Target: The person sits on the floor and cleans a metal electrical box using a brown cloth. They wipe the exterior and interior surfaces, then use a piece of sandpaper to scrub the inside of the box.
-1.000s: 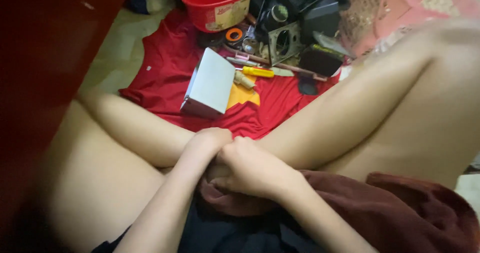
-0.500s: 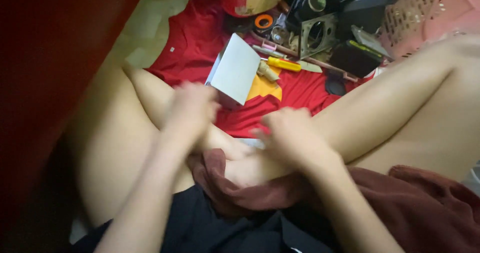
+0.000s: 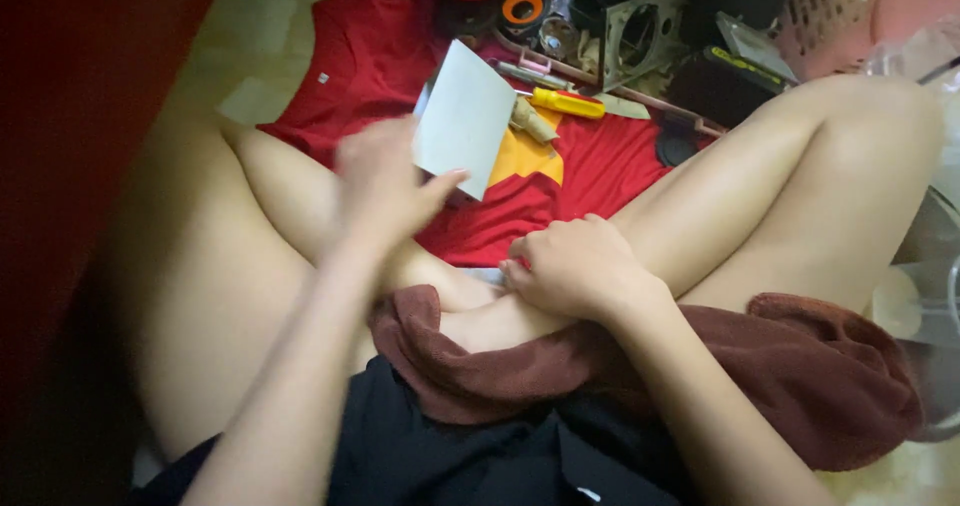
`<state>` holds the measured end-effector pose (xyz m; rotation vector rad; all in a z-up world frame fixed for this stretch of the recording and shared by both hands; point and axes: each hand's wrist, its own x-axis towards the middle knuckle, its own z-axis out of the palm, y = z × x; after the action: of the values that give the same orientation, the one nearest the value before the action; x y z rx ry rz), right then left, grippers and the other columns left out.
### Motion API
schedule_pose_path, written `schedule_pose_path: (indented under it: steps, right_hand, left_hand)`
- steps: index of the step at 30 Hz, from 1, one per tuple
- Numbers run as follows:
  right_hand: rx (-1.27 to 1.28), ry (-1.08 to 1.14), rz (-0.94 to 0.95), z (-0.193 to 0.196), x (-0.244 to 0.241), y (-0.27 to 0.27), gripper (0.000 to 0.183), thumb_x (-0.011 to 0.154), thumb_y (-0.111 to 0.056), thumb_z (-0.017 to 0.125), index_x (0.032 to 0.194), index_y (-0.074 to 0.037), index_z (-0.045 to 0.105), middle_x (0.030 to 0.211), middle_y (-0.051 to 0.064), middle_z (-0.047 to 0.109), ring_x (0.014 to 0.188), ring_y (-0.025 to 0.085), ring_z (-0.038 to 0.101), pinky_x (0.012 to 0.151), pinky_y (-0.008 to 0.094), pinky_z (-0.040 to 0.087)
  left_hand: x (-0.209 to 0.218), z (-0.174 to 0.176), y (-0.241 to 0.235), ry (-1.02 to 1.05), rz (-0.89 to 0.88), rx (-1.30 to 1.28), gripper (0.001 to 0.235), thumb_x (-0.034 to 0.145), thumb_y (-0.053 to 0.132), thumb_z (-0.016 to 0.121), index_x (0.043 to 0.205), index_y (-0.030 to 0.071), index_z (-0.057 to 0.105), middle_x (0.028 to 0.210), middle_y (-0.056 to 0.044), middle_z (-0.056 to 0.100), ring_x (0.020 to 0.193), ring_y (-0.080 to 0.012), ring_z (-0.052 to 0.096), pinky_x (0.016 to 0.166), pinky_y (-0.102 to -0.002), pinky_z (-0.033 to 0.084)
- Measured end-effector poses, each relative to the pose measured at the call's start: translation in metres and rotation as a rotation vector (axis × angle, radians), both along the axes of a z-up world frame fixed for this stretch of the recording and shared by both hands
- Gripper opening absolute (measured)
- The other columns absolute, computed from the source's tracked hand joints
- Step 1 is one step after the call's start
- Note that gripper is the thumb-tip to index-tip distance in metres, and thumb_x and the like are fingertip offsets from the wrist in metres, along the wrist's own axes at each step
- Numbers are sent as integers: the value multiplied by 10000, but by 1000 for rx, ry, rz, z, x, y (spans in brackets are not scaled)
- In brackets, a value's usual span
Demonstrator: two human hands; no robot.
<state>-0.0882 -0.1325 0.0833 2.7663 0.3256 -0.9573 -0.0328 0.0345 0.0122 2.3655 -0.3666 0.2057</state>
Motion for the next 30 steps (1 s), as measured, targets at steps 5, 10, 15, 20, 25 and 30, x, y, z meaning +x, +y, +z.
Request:
schedule_pose_path:
  steps: [5, 10, 15, 20, 25, 30]
  right_hand:
    - [66, -38, 41, -2, -1, 2, 378, 783, -405, 384, 912, -191, 668, 799, 153, 665, 861, 335, 637, 772, 424, 439]
    - [121, -132, 118, -2, -2, 3, 424, 766, -441, 408, 805, -115, 676, 748, 171, 663, 798, 355, 648, 739, 436, 463]
    - [232, -142, 124, 3, 6, 18, 417, 746, -416, 495, 866, -57, 670, 761, 199, 652, 806, 389, 635, 733, 471, 482]
    - [240, -73, 127, -8, 14, 24, 393, 760, -404, 498, 926, -92, 669, 795, 191, 655, 841, 381, 632, 750, 481, 480]
    - [262, -41, 82, -25, 20, 15, 378, 767, -410, 499, 898, -98, 668, 791, 191, 652, 843, 388, 629, 744, 484, 481]
    - [272, 22, -19, -45, 30, 3, 374, 766, -403, 490, 907, -102, 660, 825, 171, 654, 859, 363, 630, 738, 471, 490]
  left_hand:
    - [-1, -26, -57, -353, -10, 10, 188, 642, 49, 650, 810, 12, 573, 670, -154, 577, 693, -338, 585, 800, -434, 456]
    - [-17, 2, -53, -806, -39, 103, 102, 706, -60, 554, 739, 37, 559, 585, -69, 490, 613, -221, 556, 820, -353, 500]
    - [-18, 22, -29, -916, -46, 154, 129, 719, -97, 537, 751, 23, 572, 594, -77, 452, 632, -228, 529, 796, -343, 514]
    - [-19, 5, -19, -880, -19, 149, 179, 673, -113, 546, 779, 27, 582, 593, -74, 447, 617, -230, 521, 794, -343, 507]
    - [-16, -9, -21, -798, -55, 103, 230, 610, -118, 563, 799, 11, 583, 586, -84, 463, 609, -252, 530, 769, -361, 510]
    - [-1, -24, -27, -736, -30, 65, 206, 641, -57, 550, 814, 39, 608, 605, -66, 490, 618, -234, 546, 761, -340, 488]
